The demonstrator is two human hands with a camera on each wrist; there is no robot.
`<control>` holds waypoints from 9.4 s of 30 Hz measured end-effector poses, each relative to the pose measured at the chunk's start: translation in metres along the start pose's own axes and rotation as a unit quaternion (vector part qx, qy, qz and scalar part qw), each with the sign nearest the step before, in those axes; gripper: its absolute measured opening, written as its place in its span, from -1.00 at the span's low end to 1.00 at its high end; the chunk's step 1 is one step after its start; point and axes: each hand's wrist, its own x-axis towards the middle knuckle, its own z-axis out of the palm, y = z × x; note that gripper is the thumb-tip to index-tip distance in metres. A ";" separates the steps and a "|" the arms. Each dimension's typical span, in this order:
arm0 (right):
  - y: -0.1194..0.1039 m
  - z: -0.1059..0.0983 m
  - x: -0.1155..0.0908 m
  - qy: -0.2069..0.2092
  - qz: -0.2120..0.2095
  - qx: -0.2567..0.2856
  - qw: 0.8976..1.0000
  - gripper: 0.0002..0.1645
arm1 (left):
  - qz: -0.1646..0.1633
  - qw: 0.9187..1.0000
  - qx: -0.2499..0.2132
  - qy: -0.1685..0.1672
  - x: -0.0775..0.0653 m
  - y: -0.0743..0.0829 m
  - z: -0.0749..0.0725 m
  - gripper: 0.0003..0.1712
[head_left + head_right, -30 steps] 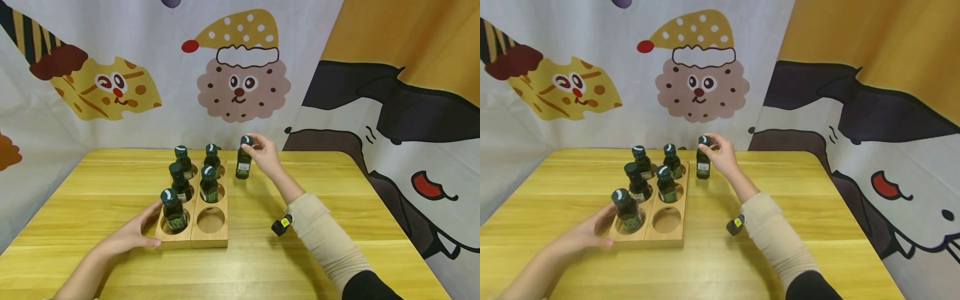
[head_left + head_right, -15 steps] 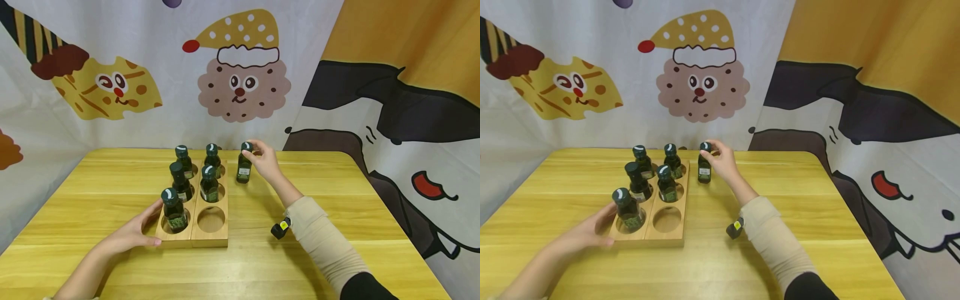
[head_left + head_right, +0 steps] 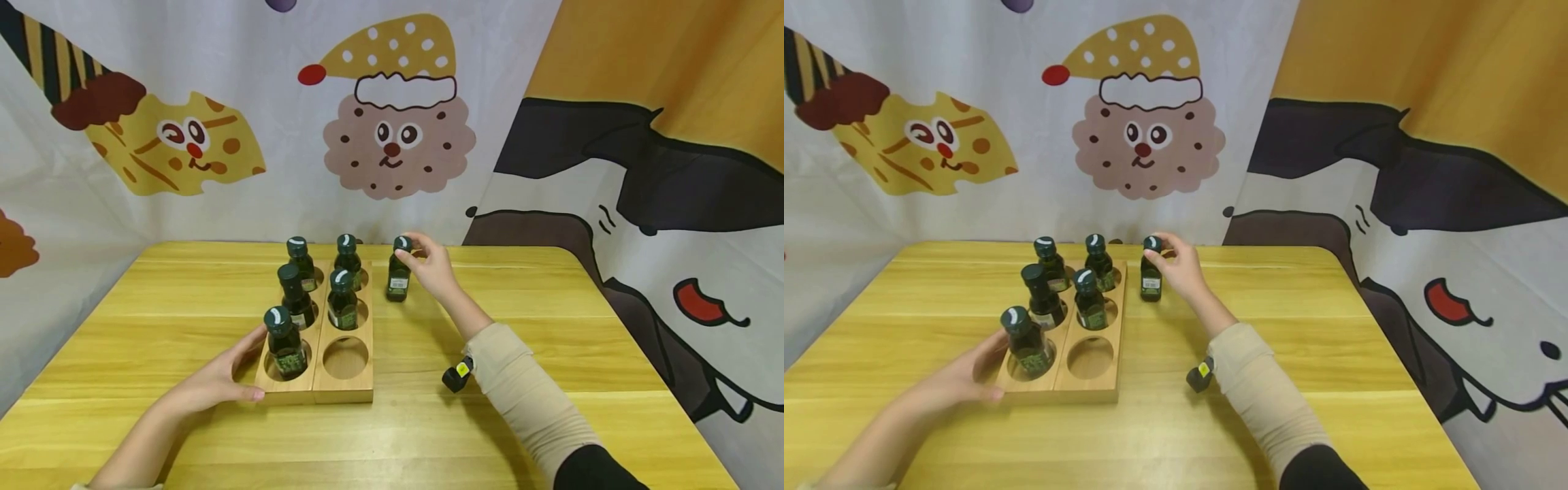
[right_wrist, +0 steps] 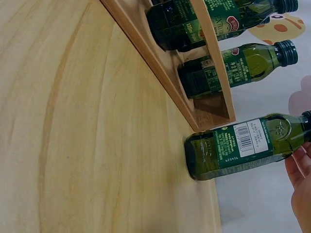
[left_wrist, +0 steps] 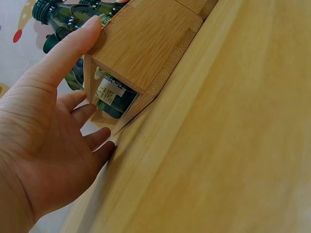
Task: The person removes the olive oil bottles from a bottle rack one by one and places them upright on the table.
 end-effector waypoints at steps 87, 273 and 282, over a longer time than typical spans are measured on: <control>-0.091 0.063 -0.053 -0.092 -0.078 0.092 0.988 -0.61 | -0.007 1.000 0.002 0.000 0.000 0.003 0.001 0.25; -0.096 0.050 -0.064 -0.037 -0.230 0.132 0.963 -0.50 | -0.010 1.000 0.018 -0.002 0.000 0.001 0.000 0.23; -0.103 0.080 -0.071 -0.111 -0.240 0.093 0.960 -0.44 | -0.009 1.000 -0.018 -0.006 0.001 0.001 0.001 0.23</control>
